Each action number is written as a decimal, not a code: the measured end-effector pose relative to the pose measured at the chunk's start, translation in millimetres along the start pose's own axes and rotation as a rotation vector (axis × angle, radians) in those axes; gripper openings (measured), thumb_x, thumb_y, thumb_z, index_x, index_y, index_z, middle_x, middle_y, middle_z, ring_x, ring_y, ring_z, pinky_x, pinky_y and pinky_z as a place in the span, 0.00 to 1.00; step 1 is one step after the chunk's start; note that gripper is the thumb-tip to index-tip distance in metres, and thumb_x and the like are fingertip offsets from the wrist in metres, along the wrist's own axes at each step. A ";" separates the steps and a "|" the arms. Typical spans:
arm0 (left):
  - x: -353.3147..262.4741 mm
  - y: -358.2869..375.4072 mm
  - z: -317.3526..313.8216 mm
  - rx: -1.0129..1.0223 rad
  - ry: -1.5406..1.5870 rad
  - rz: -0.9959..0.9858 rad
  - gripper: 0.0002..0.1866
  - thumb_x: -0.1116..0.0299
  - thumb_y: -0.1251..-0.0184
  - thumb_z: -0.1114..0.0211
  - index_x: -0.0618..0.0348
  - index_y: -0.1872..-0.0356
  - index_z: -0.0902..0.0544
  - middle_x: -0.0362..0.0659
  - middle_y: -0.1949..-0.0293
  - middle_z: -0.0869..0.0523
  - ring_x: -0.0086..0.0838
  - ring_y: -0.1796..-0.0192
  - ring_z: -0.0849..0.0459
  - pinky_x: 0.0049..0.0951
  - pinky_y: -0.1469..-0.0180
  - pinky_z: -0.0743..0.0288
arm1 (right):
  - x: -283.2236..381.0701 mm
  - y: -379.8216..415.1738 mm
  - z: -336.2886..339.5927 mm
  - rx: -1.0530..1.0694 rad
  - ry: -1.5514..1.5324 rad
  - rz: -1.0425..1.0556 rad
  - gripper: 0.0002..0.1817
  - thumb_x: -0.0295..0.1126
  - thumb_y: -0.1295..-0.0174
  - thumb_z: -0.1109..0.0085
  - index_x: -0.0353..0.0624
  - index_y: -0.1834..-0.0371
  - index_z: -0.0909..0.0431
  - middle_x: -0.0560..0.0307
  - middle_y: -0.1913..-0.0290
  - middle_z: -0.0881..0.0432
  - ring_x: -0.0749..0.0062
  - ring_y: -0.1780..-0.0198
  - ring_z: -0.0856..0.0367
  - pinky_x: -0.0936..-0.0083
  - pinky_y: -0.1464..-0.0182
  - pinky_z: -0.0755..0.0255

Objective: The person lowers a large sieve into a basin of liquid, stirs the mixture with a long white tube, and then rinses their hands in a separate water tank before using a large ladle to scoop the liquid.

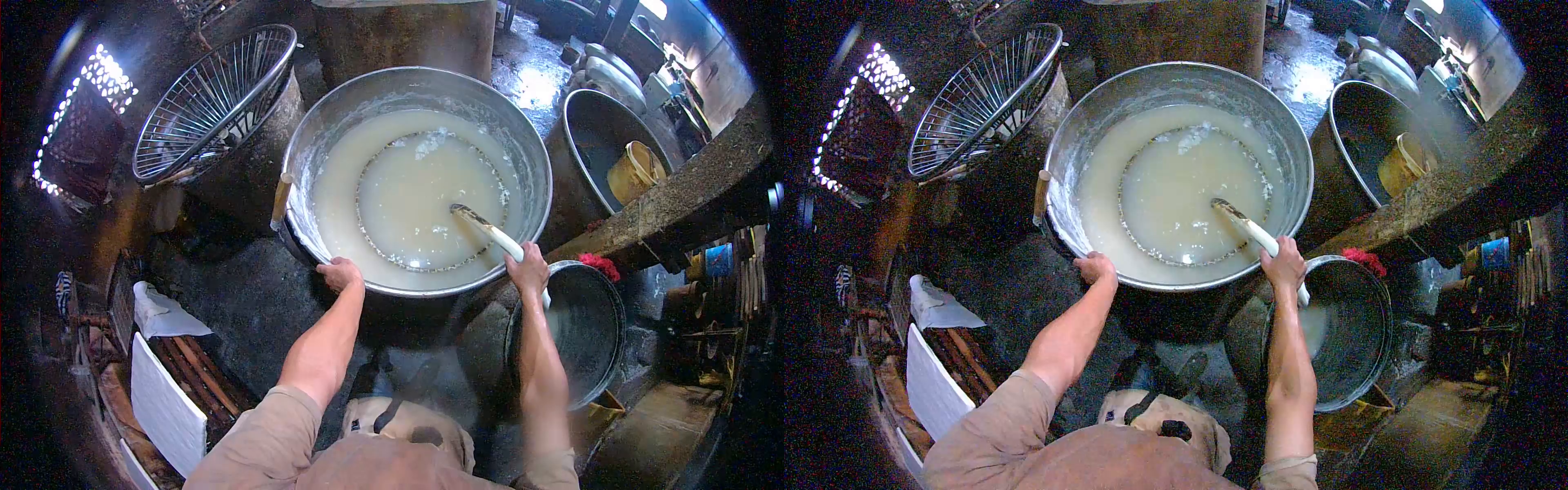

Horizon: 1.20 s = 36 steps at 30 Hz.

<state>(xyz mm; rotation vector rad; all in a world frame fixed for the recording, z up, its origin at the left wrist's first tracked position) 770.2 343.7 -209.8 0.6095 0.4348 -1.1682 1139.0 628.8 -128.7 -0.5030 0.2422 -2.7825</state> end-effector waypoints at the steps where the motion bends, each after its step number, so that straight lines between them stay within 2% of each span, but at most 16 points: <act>1: -0.1 0.0 0.2 0.000 0.000 0.000 0.18 0.63 0.40 0.54 0.68 0.55 0.36 0.64 0.66 0.21 0.57 0.62 0.21 0.51 0.57 0.29 | -0.4 0.0 -0.4 0.002 0.003 -0.003 0.19 0.46 0.56 0.39 0.46 0.67 0.29 0.54 0.65 0.25 0.53 0.64 0.23 0.59 0.64 0.30; 7: 2.9 -6.5 -7.2 0.002 0.064 -0.022 0.18 0.64 0.40 0.54 0.69 0.55 0.36 0.65 0.66 0.21 0.56 0.62 0.21 0.49 0.57 0.28 | -0.3 0.5 -1.1 -0.008 0.027 0.020 0.20 0.46 0.57 0.37 0.48 0.64 0.28 0.56 0.64 0.25 0.56 0.65 0.22 0.60 0.66 0.29; 16: 2.8 -7.4 -5.0 -0.047 -0.002 -0.018 0.17 0.64 0.40 0.54 0.69 0.58 0.36 0.65 0.67 0.21 0.56 0.63 0.21 0.49 0.58 0.28 | -0.2 -0.6 -1.5 0.019 0.051 0.009 0.20 0.46 0.56 0.37 0.49 0.62 0.28 0.56 0.64 0.25 0.55 0.65 0.22 0.59 0.66 0.29; 36: 2.6 -5.8 -5.0 -0.037 0.027 -0.024 0.18 0.63 0.41 0.53 0.68 0.56 0.36 0.64 0.67 0.21 0.57 0.63 0.21 0.50 0.57 0.29 | 0.4 -0.9 -1.1 0.004 0.030 0.019 0.20 0.46 0.57 0.37 0.48 0.64 0.28 0.56 0.65 0.25 0.56 0.65 0.22 0.60 0.66 0.28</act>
Point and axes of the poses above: each hand's wrist, its own y-axis away from the middle knuckle, its own z-axis out of the back of the hand, x = y × z, the point moved 9 cm from there along -y, towards the middle knuckle
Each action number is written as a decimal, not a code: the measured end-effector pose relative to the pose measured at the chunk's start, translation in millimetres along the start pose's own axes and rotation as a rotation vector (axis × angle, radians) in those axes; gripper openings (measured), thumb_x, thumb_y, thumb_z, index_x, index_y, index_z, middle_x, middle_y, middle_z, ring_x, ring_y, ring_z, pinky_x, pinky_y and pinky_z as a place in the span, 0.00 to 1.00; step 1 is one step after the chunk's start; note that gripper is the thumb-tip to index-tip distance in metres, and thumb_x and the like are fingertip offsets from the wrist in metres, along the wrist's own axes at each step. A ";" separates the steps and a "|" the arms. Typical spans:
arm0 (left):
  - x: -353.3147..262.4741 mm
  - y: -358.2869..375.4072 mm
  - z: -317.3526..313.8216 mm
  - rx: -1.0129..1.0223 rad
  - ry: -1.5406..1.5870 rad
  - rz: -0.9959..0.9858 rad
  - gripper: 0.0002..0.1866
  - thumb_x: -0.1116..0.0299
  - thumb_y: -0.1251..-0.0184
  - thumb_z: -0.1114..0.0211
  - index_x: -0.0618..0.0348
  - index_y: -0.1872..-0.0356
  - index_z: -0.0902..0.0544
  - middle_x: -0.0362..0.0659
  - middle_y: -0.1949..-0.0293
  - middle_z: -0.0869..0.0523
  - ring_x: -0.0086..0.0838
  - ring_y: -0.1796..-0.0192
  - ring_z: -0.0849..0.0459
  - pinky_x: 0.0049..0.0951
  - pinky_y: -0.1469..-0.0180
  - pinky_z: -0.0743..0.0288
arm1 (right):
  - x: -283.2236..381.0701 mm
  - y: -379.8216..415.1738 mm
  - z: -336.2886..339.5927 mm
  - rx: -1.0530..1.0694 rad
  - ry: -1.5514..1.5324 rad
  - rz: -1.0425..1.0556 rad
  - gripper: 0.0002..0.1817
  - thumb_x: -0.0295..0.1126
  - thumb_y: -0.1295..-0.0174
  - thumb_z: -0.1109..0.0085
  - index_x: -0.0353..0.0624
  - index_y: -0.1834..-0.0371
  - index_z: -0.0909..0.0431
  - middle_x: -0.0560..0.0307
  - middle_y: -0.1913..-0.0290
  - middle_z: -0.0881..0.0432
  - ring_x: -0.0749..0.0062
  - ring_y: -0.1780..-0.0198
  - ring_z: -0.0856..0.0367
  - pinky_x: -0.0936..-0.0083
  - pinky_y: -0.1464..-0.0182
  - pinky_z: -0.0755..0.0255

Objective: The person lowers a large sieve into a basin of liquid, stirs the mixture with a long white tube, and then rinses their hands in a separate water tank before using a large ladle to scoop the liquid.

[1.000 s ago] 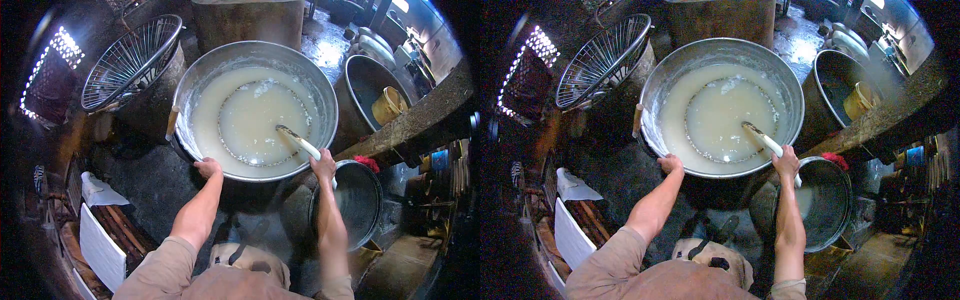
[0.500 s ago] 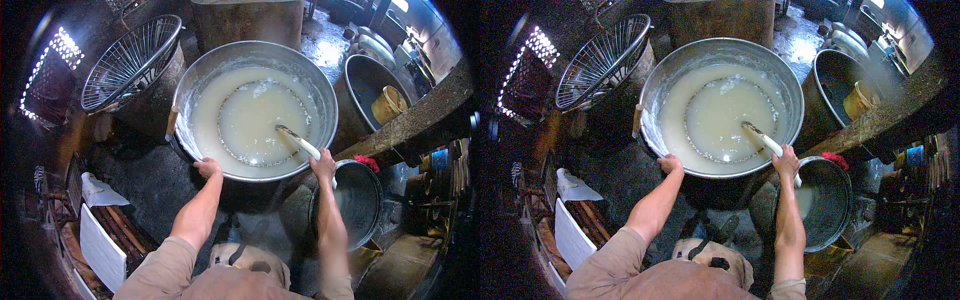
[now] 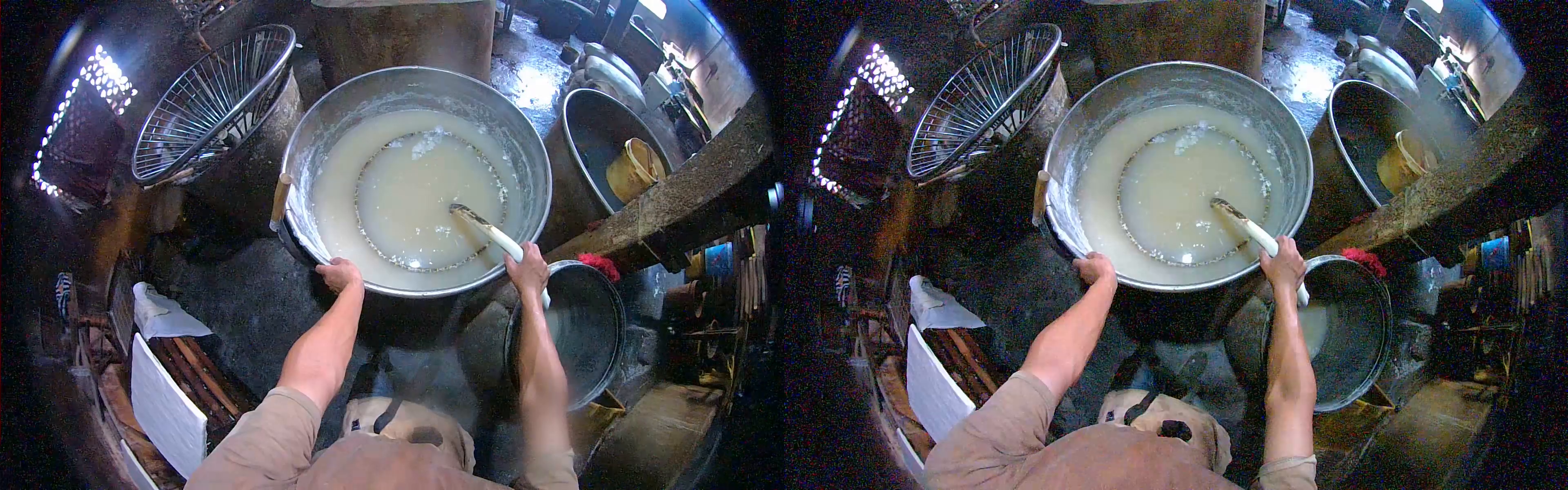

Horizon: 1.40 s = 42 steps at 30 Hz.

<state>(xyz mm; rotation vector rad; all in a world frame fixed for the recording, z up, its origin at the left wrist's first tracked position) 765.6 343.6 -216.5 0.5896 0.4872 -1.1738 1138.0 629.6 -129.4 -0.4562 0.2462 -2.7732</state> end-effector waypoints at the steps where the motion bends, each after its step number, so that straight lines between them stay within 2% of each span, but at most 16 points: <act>1: 0.1 0.0 -0.2 0.000 0.000 0.000 0.18 0.63 0.41 0.53 0.68 0.56 0.36 0.64 0.67 0.21 0.57 0.63 0.21 0.50 0.57 0.29 | 0.0 0.2 0.1 0.002 0.005 -0.001 0.20 0.46 0.57 0.37 0.48 0.64 0.28 0.56 0.65 0.25 0.56 0.65 0.22 0.60 0.65 0.28; 25: 1.2 0.3 -2.4 0.028 -0.056 0.012 0.16 0.63 0.39 0.55 0.67 0.57 0.36 0.64 0.67 0.21 0.55 0.63 0.20 0.49 0.58 0.27 | 0.2 0.2 1.3 -0.029 -0.022 0.012 0.20 0.45 0.58 0.36 0.49 0.64 0.28 0.56 0.64 0.25 0.56 0.65 0.22 0.60 0.66 0.28; 28: 1.4 0.1 -2.2 0.029 -0.039 0.022 0.16 0.63 0.39 0.55 0.67 0.57 0.36 0.64 0.66 0.21 0.55 0.62 0.21 0.49 0.58 0.28 | 0.0 -0.3 1.2 0.007 -0.043 -0.009 0.20 0.46 0.56 0.38 0.46 0.64 0.29 0.53 0.64 0.25 0.54 0.63 0.23 0.59 0.64 0.30; 33: -1.9 4.2 1.2 0.065 -0.018 0.051 0.16 0.63 0.39 0.55 0.67 0.58 0.36 0.64 0.64 0.22 0.55 0.59 0.22 0.50 0.55 0.29 | 0.4 -0.2 1.9 -0.003 -0.023 -0.001 0.20 0.45 0.57 0.37 0.47 0.64 0.29 0.54 0.64 0.25 0.55 0.64 0.23 0.59 0.65 0.29; 41: 1.7 -0.8 -1.7 0.024 -0.014 0.031 0.16 0.63 0.39 0.54 0.68 0.58 0.35 0.65 0.66 0.21 0.57 0.61 0.21 0.50 0.56 0.29 | 0.2 -1.0 -2.4 0.018 0.013 -0.007 0.21 0.45 0.58 0.37 0.48 0.63 0.29 0.55 0.64 0.25 0.56 0.64 0.22 0.60 0.65 0.28; 42: 1.8 -1.4 -1.3 0.013 0.001 0.019 0.16 0.63 0.39 0.54 0.68 0.58 0.35 0.65 0.67 0.21 0.57 0.61 0.21 0.50 0.57 0.29 | 1.0 -0.9 -0.6 0.005 0.004 -0.007 0.20 0.45 0.56 0.37 0.47 0.64 0.29 0.54 0.65 0.25 0.53 0.65 0.23 0.58 0.65 0.29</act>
Point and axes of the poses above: each hand's wrist, its own y-axis away from the middle knuckle, its own z-axis out of the back of the hand, x = y × z, the point moved 9 cm from there along -y, towards the middle knuckle
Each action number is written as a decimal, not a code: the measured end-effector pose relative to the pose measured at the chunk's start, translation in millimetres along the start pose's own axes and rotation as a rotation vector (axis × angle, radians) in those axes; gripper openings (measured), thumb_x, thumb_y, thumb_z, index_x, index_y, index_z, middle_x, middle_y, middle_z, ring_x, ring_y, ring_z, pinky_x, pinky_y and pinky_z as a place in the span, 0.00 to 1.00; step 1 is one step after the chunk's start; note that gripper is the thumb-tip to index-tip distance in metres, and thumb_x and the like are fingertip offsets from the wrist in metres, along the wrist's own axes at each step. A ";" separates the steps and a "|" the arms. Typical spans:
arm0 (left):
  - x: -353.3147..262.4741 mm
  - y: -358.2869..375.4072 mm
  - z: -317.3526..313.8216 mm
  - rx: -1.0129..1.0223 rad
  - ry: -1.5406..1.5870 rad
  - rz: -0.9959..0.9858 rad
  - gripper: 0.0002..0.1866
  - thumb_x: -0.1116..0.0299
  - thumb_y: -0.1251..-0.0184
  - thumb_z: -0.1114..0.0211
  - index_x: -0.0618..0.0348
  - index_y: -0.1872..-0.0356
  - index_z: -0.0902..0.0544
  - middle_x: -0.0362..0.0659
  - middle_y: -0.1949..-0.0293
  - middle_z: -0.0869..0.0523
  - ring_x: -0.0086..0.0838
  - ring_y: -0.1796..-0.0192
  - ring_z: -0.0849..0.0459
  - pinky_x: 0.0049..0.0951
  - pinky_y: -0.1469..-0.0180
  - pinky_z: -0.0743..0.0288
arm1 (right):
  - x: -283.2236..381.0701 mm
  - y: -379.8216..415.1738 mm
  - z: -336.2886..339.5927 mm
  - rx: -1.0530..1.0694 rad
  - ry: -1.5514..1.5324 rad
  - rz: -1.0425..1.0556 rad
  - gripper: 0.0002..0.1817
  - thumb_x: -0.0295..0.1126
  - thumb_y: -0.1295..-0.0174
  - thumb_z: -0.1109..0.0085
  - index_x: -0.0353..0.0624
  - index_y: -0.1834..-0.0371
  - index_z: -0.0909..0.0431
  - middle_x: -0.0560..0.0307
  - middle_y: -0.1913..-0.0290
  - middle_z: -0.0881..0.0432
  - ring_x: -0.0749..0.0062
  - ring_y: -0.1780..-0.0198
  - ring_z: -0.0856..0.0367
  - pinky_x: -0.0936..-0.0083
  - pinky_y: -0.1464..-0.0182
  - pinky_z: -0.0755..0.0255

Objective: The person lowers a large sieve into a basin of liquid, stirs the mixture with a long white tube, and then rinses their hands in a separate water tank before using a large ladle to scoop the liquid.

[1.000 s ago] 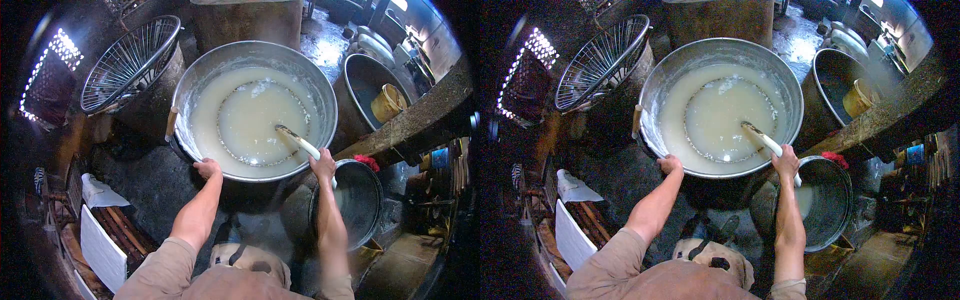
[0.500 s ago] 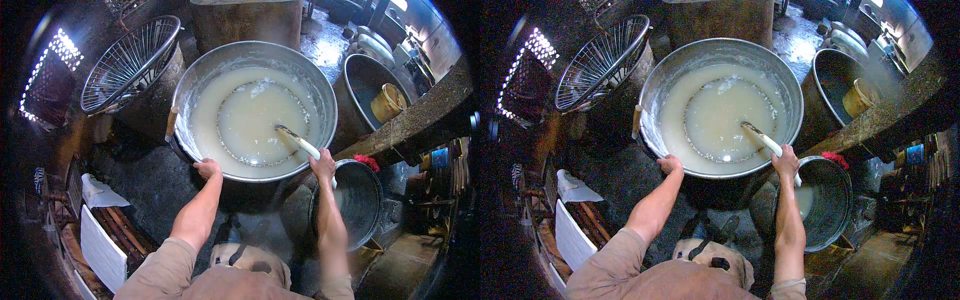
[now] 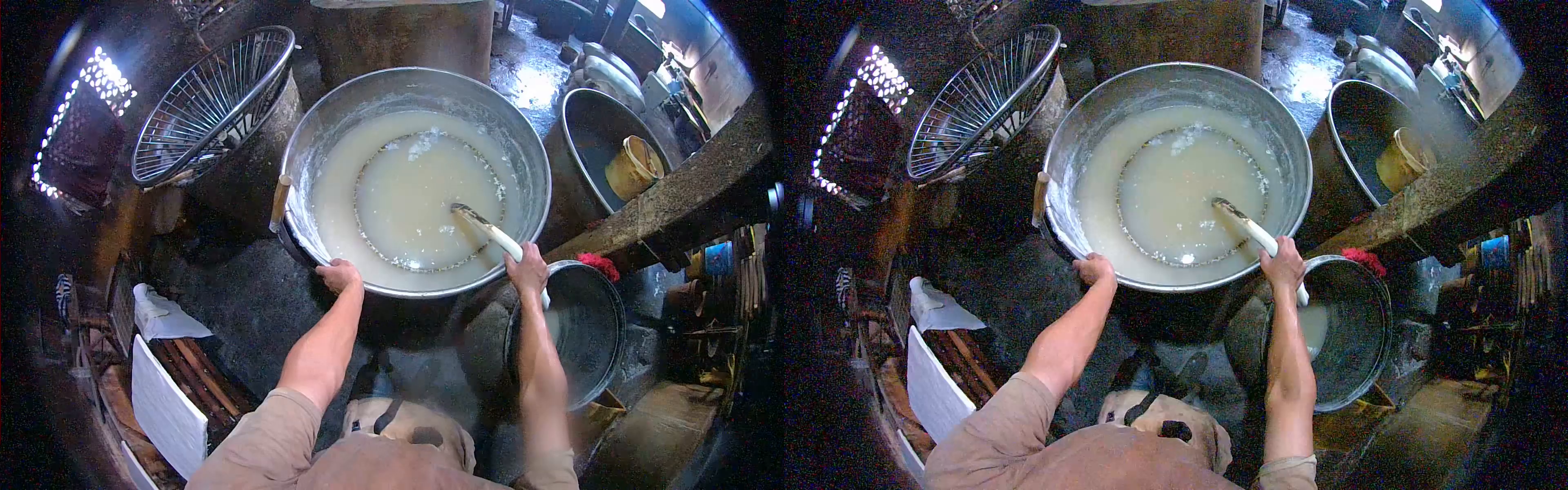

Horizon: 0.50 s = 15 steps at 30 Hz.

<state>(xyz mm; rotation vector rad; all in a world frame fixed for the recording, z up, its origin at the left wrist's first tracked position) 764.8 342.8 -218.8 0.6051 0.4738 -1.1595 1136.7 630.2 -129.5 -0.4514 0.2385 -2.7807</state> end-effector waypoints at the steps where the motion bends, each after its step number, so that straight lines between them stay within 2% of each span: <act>1: 0.9 -0.6 -0.6 -0.001 0.000 0.000 0.16 0.63 0.39 0.54 0.68 0.58 0.35 0.65 0.67 0.21 0.57 0.61 0.21 0.50 0.57 0.29 | 0.7 0.1 1.7 -0.013 -0.010 0.001 0.19 0.46 0.55 0.38 0.46 0.65 0.29 0.52 0.66 0.25 0.51 0.65 0.23 0.57 0.66 0.30; 8: 0.2 1.0 0.6 0.005 -0.028 -0.004 0.16 0.63 0.40 0.53 0.67 0.59 0.35 0.64 0.67 0.21 0.57 0.61 0.21 0.50 0.57 0.28 | -2.0 -0.9 4.6 -0.030 -0.035 -0.024 0.19 0.45 0.54 0.38 0.46 0.65 0.30 0.51 0.66 0.25 0.50 0.66 0.23 0.56 0.66 0.30; 10: -0.8 1.2 1.3 0.002 -0.039 -0.009 0.16 0.63 0.41 0.53 0.66 0.59 0.35 0.64 0.67 0.21 0.57 0.62 0.21 0.51 0.57 0.28 | -3.6 -0.9 1.6 -0.017 0.001 -0.028 0.20 0.44 0.56 0.36 0.47 0.62 0.29 0.56 0.64 0.25 0.56 0.64 0.22 0.61 0.65 0.28; 14: 0.5 1.2 1.6 0.002 -0.034 0.011 0.16 0.62 0.41 0.53 0.66 0.59 0.35 0.64 0.67 0.21 0.57 0.62 0.21 0.51 0.57 0.28 | -5.1 -0.1 0.5 -0.009 0.018 -0.029 0.20 0.44 0.56 0.36 0.47 0.62 0.28 0.56 0.64 0.25 0.56 0.64 0.22 0.61 0.65 0.28; 15: 0.3 1.5 1.2 0.015 -0.026 0.012 0.17 0.62 0.41 0.53 0.66 0.59 0.35 0.64 0.67 0.21 0.56 0.62 0.21 0.50 0.58 0.27 | -3.6 0.4 3.3 -0.036 -0.012 -0.006 0.20 0.44 0.55 0.37 0.46 0.64 0.29 0.54 0.65 0.25 0.53 0.65 0.23 0.59 0.65 0.29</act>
Point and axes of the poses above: each hand's wrist, its own y-axis away from the middle knuckle, its own z-axis out of the back of the hand, x = y × z, the point moved 9 cm from there along -y, towards the middle knuckle
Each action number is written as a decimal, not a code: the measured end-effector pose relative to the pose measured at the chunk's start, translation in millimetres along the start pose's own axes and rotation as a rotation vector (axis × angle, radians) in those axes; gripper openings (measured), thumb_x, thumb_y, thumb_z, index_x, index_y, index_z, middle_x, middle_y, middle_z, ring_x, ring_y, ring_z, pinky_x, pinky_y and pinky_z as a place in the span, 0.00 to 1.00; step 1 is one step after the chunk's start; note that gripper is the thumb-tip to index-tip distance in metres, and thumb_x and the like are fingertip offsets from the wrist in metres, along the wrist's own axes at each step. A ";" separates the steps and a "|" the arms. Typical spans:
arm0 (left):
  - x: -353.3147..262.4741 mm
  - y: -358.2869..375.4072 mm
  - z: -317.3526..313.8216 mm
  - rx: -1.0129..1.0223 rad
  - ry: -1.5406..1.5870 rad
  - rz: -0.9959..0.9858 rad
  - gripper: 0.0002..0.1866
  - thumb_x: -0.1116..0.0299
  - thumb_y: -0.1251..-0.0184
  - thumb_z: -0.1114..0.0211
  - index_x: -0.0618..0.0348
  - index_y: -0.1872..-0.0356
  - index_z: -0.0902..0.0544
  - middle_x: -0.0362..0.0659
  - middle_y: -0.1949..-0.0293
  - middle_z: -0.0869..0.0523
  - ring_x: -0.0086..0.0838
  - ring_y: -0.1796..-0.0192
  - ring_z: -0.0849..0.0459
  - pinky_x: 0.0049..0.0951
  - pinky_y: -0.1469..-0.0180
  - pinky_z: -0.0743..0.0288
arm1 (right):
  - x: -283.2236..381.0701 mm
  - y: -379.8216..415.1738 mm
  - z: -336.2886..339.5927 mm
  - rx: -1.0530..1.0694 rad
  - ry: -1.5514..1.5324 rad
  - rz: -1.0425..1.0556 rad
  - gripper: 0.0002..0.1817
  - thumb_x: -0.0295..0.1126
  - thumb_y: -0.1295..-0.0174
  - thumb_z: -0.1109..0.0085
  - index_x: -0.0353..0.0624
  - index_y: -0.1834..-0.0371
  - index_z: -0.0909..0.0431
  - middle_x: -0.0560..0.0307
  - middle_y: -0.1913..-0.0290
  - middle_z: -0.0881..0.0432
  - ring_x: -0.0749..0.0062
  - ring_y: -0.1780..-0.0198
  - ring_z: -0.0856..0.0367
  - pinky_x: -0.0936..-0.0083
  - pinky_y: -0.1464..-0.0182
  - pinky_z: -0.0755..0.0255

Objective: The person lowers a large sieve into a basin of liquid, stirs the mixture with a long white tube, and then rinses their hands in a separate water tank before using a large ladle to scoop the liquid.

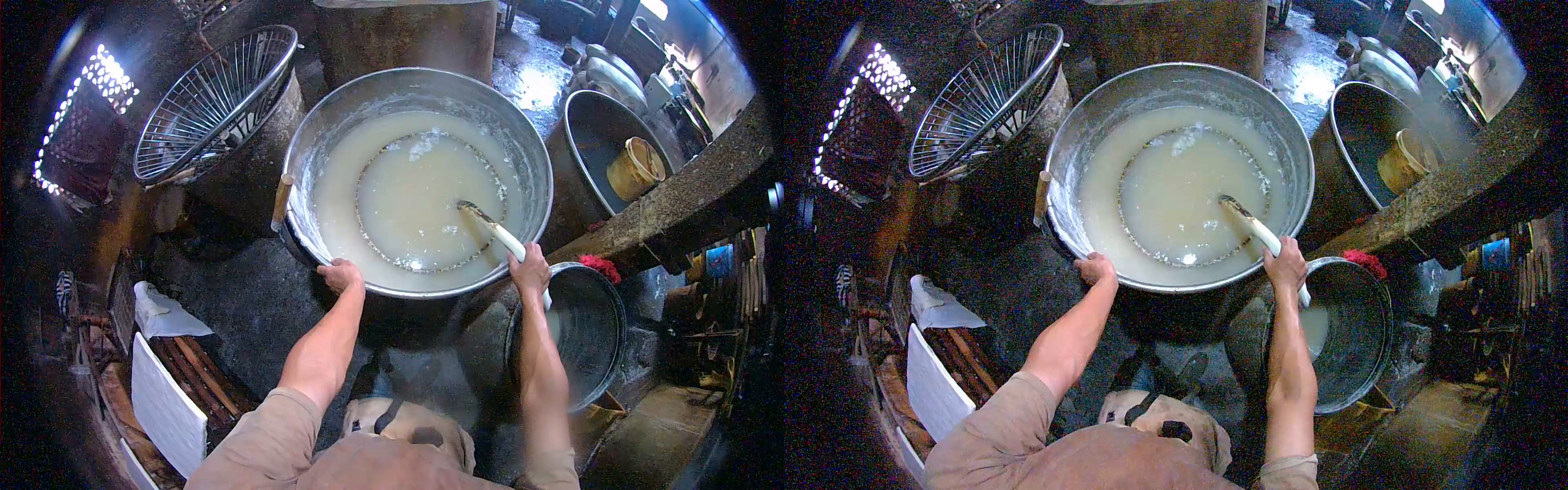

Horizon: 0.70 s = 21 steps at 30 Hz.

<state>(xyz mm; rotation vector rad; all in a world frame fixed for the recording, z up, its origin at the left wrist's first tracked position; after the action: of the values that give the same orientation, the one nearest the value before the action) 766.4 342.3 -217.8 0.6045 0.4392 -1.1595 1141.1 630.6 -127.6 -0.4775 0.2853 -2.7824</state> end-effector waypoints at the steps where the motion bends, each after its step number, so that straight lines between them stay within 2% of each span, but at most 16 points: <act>1: -0.5 0.6 0.5 0.000 0.000 0.000 0.17 0.62 0.41 0.53 0.66 0.59 0.35 0.64 0.67 0.21 0.56 0.62 0.21 0.50 0.58 0.27 | 1.6 0.3 2.6 -0.026 -0.030 0.023 0.19 0.44 0.55 0.37 0.45 0.65 0.30 0.51 0.65 0.25 0.50 0.66 0.23 0.56 0.66 0.30; 5: -3.2 3.4 3.1 0.001 -0.018 0.007 0.16 0.62 0.41 0.53 0.67 0.59 0.35 0.63 0.68 0.21 0.56 0.63 0.20 0.49 0.58 0.27 | 1.8 -1.2 2.0 -0.030 -0.025 0.020 0.19 0.44 0.55 0.37 0.45 0.65 0.30 0.52 0.65 0.25 0.50 0.66 0.23 0.56 0.66 0.30; 7: -1.9 2.5 2.1 -0.002 -0.017 0.013 0.16 0.63 0.41 0.53 0.67 0.59 0.34 0.63 0.68 0.21 0.56 0.63 0.20 0.49 0.58 0.27 | 0.5 -2.2 -1.4 -0.011 0.021 0.011 0.20 0.44 0.57 0.36 0.48 0.64 0.29 0.57 0.65 0.25 0.58 0.65 0.22 0.62 0.66 0.28; 12: -2.4 2.4 3.7 -0.065 0.013 -0.011 0.16 0.63 0.41 0.52 0.66 0.59 0.34 0.63 0.69 0.20 0.56 0.63 0.20 0.49 0.59 0.27 | 0.9 -3.7 1.7 -0.003 -0.004 0.020 0.19 0.43 0.57 0.36 0.47 0.65 0.29 0.55 0.65 0.25 0.55 0.65 0.22 0.60 0.66 0.29; 19: -5.2 5.5 7.4 -0.031 -0.001 0.009 0.16 0.63 0.41 0.52 0.67 0.58 0.34 0.64 0.69 0.20 0.56 0.64 0.21 0.50 0.58 0.28 | 2.8 -5.0 2.4 0.012 -0.025 0.041 0.20 0.45 0.55 0.38 0.44 0.66 0.29 0.52 0.66 0.25 0.51 0.66 0.23 0.57 0.67 0.30; 21: -4.4 3.3 6.5 -0.051 0.020 -0.007 0.16 0.63 0.41 0.52 0.67 0.59 0.34 0.64 0.68 0.21 0.57 0.63 0.21 0.50 0.57 0.28 | 2.9 -5.2 2.9 0.009 -0.023 0.031 0.19 0.44 0.56 0.37 0.45 0.66 0.29 0.53 0.66 0.25 0.52 0.66 0.23 0.58 0.67 0.30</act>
<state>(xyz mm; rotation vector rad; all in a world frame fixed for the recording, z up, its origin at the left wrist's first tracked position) 768.0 342.1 -209.5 0.5709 0.4868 -1.1460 1138.2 634.2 -122.7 -0.4984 0.2726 -2.7454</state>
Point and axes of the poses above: each hand's wrist, its own y-axis away from the middle knuckle, its own z-axis out of the back of the hand, x = y × z, the point moved 9 cm from there along -y, towards the middle knuckle
